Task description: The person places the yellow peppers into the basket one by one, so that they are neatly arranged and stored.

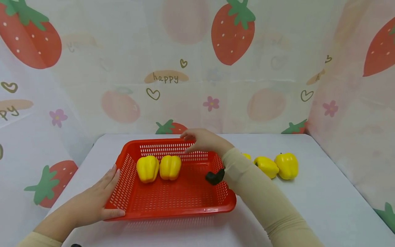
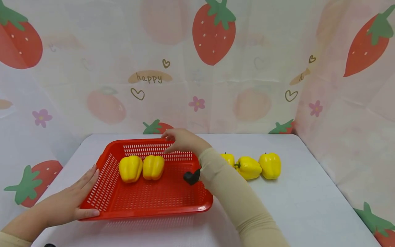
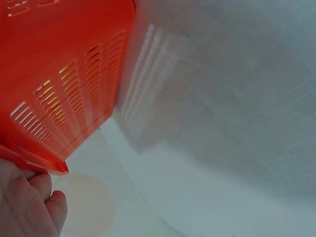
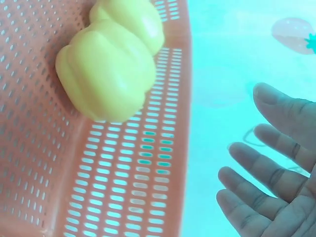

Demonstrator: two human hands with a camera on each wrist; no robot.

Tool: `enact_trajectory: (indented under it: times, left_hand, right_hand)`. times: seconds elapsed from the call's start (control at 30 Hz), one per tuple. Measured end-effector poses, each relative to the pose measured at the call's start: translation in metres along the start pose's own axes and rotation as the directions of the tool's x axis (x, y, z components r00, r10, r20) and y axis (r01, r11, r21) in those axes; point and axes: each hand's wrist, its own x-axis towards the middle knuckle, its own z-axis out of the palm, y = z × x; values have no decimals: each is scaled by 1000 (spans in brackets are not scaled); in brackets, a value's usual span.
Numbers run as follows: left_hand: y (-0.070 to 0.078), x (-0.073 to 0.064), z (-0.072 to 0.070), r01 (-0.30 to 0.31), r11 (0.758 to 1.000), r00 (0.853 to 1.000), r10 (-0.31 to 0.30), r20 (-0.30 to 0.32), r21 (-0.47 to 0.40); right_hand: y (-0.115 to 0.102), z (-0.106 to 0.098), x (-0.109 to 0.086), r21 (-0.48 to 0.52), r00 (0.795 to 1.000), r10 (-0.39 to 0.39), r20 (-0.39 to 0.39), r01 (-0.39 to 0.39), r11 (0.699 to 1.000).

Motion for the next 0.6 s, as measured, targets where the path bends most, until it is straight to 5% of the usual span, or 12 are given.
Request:
enact_trajectory:
  times: [0.6]
  left_hand:
    - [1,0,-1,40,999,999,-40,29,-17]
  right_hand:
    - [7,-30,-54,1,997,-14,-72,14,1000]
